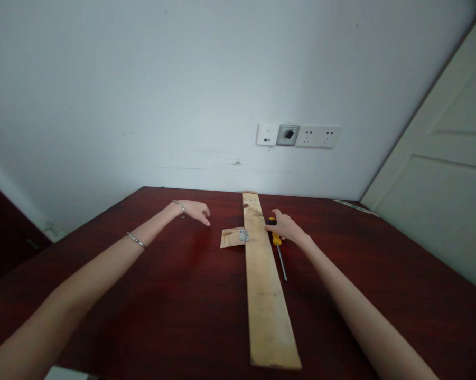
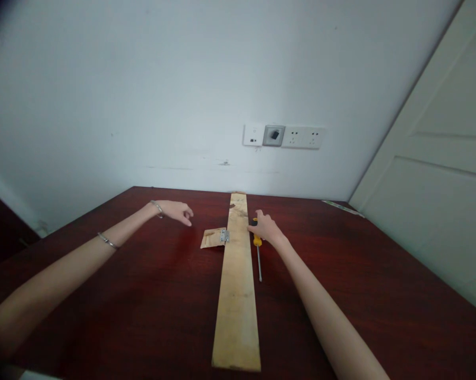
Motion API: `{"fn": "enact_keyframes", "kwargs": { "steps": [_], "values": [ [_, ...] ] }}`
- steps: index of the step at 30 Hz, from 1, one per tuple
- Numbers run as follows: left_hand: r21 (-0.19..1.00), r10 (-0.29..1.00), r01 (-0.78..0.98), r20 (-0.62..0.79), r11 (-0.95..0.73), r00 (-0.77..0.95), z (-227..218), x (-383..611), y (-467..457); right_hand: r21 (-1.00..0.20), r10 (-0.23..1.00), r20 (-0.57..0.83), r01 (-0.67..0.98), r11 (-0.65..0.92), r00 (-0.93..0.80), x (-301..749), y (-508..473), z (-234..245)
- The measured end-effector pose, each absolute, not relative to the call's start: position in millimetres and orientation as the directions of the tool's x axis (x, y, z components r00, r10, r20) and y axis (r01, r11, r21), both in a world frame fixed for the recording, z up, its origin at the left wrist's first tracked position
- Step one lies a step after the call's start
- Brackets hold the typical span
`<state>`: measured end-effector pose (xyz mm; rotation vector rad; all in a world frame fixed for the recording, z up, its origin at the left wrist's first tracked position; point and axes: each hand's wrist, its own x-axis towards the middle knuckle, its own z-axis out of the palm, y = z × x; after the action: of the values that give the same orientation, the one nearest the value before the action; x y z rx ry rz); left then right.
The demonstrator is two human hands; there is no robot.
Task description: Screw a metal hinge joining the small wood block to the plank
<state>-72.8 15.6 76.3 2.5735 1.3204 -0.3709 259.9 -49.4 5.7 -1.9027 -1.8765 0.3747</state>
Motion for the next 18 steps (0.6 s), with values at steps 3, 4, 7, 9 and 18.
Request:
{"fn": "enact_keyframes", "kwargs": {
  "steps": [3, 4, 7, 9, 18],
  "values": [
    [0.205, 0.628, 0.735, -0.405, -0.646, 0.665, 73.2, -24.9, -5.4, -0.516, 0.994, 0.093, 0.856, -0.004, 0.061, 259.7, -49.0, 5.5],
    [0.225, 0.6, 0.711, -0.405, -0.666, 0.69, 71.2, -11.4, -12.3, -0.528, 0.995, 0.082, 0.849, -0.01, 0.062, 259.9, -48.9, 5.2],
    [0.222, 0.564, 0.662, -0.375, -0.716, 0.736, 64.4, 17.0, -27.1, -0.551, 0.996, 0.065, 0.834, -0.018, 0.064, 261.1, -48.3, 2.8],
    [0.195, 0.568, 0.653, -0.354, -0.732, 0.743, 59.8, 25.8, -31.3, -0.562, 0.996, 0.065, 0.827, -0.018, 0.066, 262.1, -47.3, 0.5],
    [0.136, 0.597, 0.661, -0.325, -0.738, 0.733, 44.4, 21.9, -27.5, -0.602, 0.987, 0.127, 0.798, 0.001, 0.094, 268.8, -42.1, 7.5]
  ]
}}
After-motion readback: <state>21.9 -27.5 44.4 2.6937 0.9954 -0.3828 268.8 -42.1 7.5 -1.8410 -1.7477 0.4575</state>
